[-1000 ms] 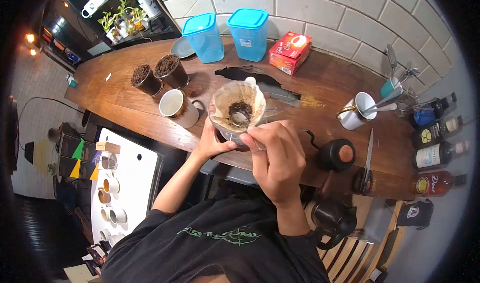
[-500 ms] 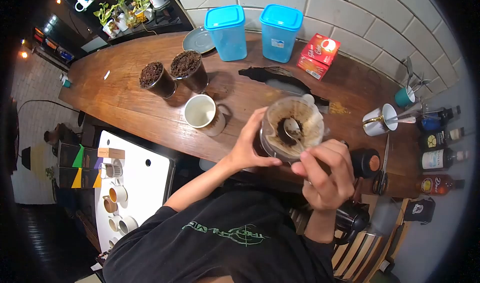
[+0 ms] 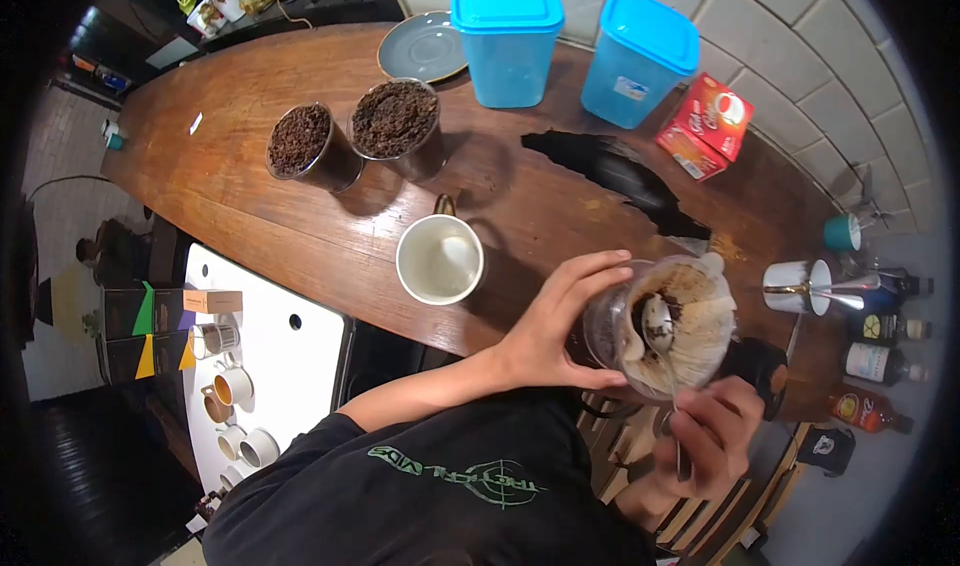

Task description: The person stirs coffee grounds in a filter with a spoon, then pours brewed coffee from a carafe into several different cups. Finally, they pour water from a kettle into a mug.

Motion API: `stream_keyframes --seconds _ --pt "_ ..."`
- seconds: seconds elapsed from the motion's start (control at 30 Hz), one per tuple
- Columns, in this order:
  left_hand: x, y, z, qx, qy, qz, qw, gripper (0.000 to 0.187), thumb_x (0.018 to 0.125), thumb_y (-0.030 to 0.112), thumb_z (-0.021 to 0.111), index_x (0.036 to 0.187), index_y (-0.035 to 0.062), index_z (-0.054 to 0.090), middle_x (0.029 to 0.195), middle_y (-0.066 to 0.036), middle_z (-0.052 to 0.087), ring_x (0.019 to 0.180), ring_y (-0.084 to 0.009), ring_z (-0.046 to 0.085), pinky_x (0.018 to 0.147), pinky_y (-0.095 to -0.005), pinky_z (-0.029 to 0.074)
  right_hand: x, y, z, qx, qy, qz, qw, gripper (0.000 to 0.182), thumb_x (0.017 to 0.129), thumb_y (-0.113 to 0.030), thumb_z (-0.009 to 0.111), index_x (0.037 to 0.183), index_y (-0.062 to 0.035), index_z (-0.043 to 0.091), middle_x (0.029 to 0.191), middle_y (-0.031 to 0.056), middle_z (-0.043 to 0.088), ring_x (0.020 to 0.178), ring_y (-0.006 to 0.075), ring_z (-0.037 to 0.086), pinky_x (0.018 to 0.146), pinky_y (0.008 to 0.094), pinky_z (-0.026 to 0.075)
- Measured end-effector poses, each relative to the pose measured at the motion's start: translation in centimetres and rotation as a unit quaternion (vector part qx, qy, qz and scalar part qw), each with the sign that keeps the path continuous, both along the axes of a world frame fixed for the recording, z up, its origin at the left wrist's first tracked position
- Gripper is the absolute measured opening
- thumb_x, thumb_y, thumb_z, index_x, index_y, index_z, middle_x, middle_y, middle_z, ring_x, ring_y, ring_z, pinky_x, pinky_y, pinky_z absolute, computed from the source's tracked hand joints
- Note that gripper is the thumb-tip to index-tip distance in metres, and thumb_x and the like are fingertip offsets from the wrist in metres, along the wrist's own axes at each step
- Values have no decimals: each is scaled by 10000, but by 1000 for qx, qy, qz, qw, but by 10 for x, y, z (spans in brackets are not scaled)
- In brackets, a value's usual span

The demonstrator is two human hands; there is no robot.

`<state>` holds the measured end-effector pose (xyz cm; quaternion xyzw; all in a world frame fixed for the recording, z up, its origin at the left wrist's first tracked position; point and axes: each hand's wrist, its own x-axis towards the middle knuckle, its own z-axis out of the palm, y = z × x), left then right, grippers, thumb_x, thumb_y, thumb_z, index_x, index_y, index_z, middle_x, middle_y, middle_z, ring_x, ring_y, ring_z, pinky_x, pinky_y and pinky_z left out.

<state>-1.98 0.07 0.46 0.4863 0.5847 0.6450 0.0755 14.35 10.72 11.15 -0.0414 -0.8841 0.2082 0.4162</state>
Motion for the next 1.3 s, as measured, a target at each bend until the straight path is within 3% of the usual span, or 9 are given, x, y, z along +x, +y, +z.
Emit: stream_keyframes --seconds 0.1,0.33,0.67,0.8,0.9,1.0,1.13,1.2,1.3 --pt "0 -1 -1 1 -8 2 1000 965 633 367 886 1425 47 438 1461 -183 431 1330 -378 436 1094 -481 354 11 18 -8 60 -23 33 997 389 903 -459 670 959 -75 653 912 107 686 783 291 529 613 392 400" --pt "1 -1 -4 11 -29 -2 1000 972 632 374 875 1429 39 430 1479 -188 411 1341 -399 420 1091 -519 350 35 45 -11 -2 -66 118 991 466 904 -559 634 1057 -119 658 1017 74 650 872 287 505 647 405 400" --pt "2 -1 -4 8 -26 -12 1000 1015 614 365 895 1444 46 408 1478 -196 407 1345 -393 417 1100 -494 345 23 21 -19 -58 0 38 998 531 875 -578 652 1033 -73 621 927 111 636 796 291 539 651 406 431" --pt "2 0 -3 3 -12 -12 1000 982 643 367 886 1431 39 400 1461 -204 409 1333 -402 425 1093 -490 360 12 10 -4 -94 7 -6 996 520 827 -496 730 902 13 655 931 158 654 828 301 606 693 381 483" --pt "2 1 1 4 0 -6 1000 999 628 333 911 1432 36 396 1458 -207 403 1338 -395 422 1107 -468 364 8 1 4 -162 24 -64 984 352 816 -296 786 897 29 678 928 157 665 867 246 639 736 293 505" --pt "5 2 2 2 2 -5 1000 1011 623 328 917 1431 30 388 1469 -207 386 1341 -389 419 1113 -466 368 1 -1 9 -229 44 -10 972 248 805 -152 791 921 34 676 932 154 674 835 219 660 714 276 519" --pt "8 2 2 -2 14 3 1000 1012 637 304 912 1443 29 365 1480 -211 366 1365 -384 389 1121 -469 355 1 3 22 -209 8 17 978 228 738 -6 799 923 31 670 929 145 680 827 214 670 679 283 533" --pt "9 3 0 -4 -10 -12 1000 1003 642 281 907 1446 32 363 1482 -208 360 1376 -380 375 1123 -468 349 1 8 25 -142 -39 69 987 296 668 71 799 930 23 672 918 128 683 807 218 667 633 280 524" --pt "9 2 0 -20 28 18 999 1003 630 259 908 1444 39 365 1454 -209 376 1366 -382 383 1117 -466 353 1 7 32 -131 -55 66 988 328 631 76 808 920 8 669 901 108 680 781 229 661 624 310 520"
